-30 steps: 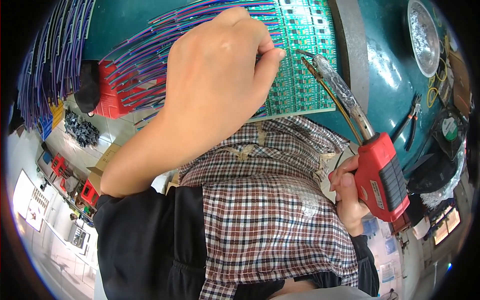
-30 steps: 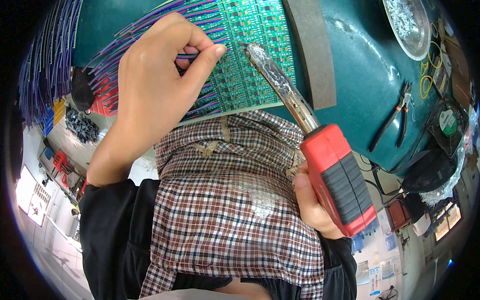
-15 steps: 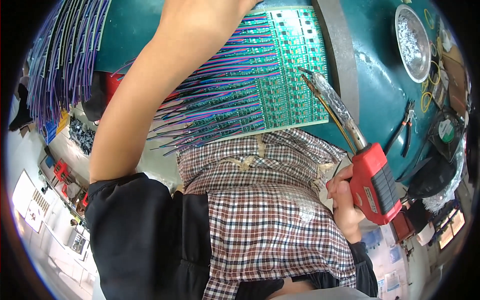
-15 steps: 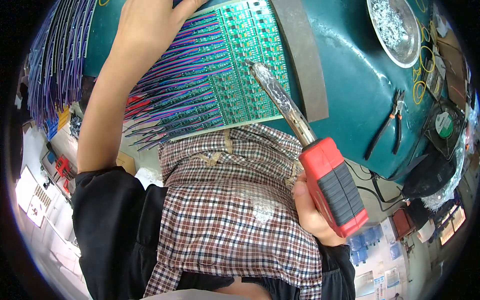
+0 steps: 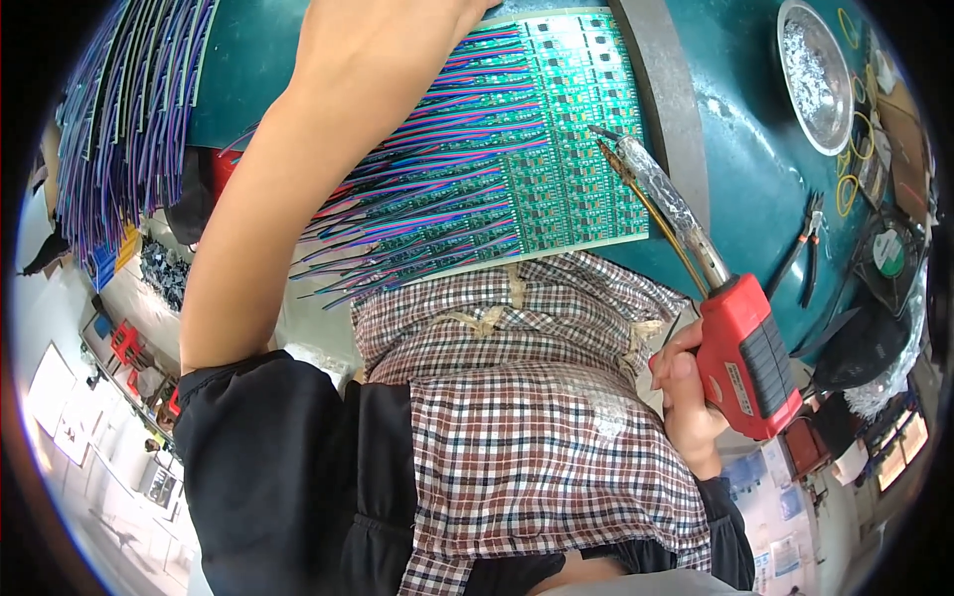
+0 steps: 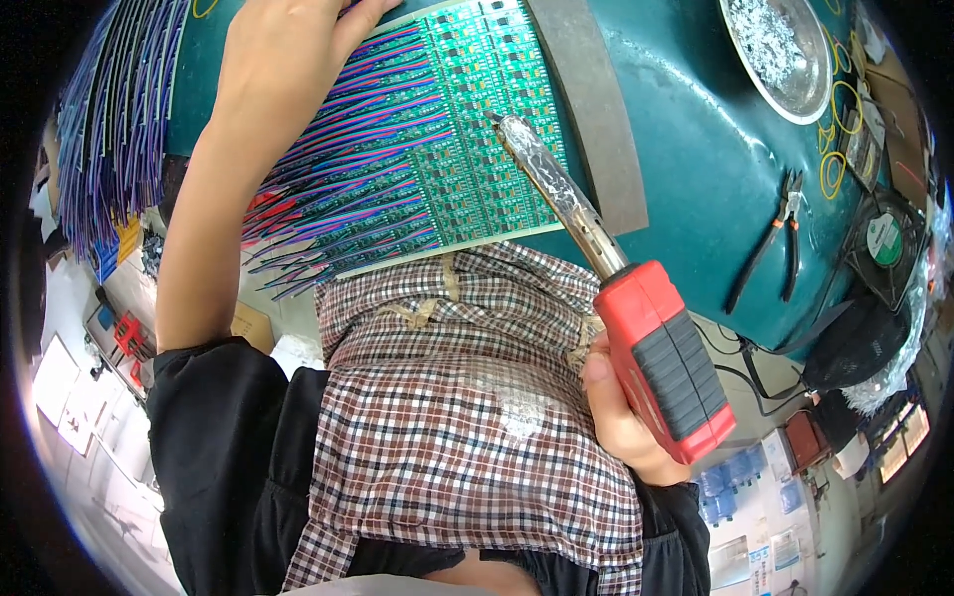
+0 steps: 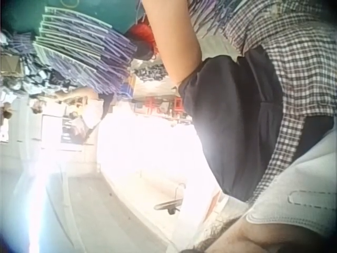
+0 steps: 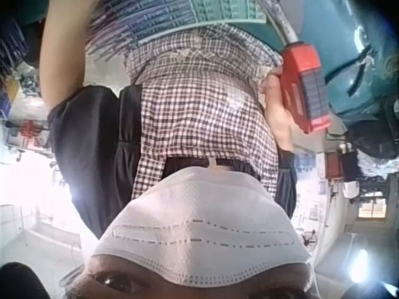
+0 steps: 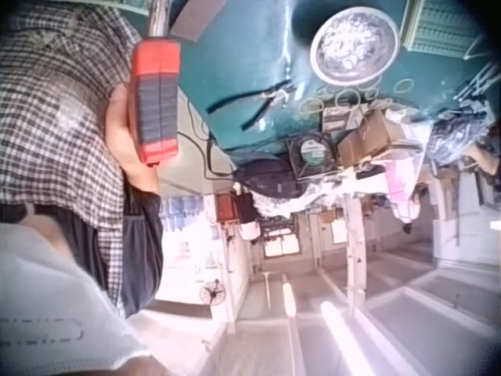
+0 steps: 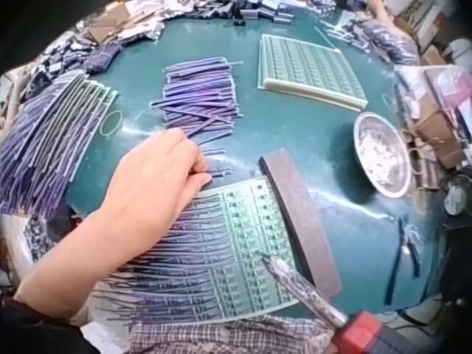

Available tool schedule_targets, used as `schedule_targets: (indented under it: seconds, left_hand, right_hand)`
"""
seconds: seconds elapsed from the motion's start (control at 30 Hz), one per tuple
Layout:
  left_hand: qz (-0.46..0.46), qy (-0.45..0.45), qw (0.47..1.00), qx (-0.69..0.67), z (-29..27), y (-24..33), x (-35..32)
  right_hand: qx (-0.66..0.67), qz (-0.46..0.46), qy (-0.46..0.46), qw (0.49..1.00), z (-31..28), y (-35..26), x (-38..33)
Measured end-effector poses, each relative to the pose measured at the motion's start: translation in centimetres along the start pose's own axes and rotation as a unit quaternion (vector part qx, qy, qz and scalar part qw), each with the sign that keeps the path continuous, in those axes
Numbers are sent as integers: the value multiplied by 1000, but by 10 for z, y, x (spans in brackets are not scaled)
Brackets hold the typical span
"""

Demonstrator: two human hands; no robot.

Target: The person adjusts the tip of a soldering iron using pliers, then aligns wire ribbons onto a circuit board and solders them using the soldering iron.

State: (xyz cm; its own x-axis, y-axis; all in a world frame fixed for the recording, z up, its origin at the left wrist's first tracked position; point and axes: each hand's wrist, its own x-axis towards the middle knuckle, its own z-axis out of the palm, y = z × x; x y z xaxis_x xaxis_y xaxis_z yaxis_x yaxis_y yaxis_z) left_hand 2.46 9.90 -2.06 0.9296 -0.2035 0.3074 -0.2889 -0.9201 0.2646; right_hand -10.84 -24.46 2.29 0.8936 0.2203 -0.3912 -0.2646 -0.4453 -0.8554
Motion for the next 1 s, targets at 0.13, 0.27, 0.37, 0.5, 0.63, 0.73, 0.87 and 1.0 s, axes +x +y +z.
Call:
schedule_targets:
  seconds: [0.13, 0.27, 0.37, 0.5, 0.63, 0.73, 0.87, 1.0]
  left_hand:
    - [32, 7, 999, 16, -1, -2, -2]
    - [-20, 12, 999, 28, -14, 9, -2]
    - [-161, -10, 983, -86, -47, 47, 11]
    - [-212, -129, 952, -179, -39, 57, -20]
    - [-158, -139, 957, -202, -30, 68, -49]
    - [-179, -129, 958, -180, -22, 73, -53]
    - [-169, -99, 966, -166, -13, 74, -58]
    - [-172, -100, 966, -162, -10, 74, -57]
  right_hand:
    - [0, -15, 2, 1000, 1, 4, -1]
    - [11, -3, -9, 1000, 0, 0, 1]
    - [-9, -24, 1, 1000, -1, 0, 0]
    - [9, -18, 3, 1000, -2, 1, 0]
    - [16, -16, -24, 999, -2, -2, 2]
    - [-27, -31, -44, 998, -5, 2, 0]
    - [-16, -30, -43, 998, -8, 9, -6]
    - [-73, -13, -87, 993, -9, 6, -7]
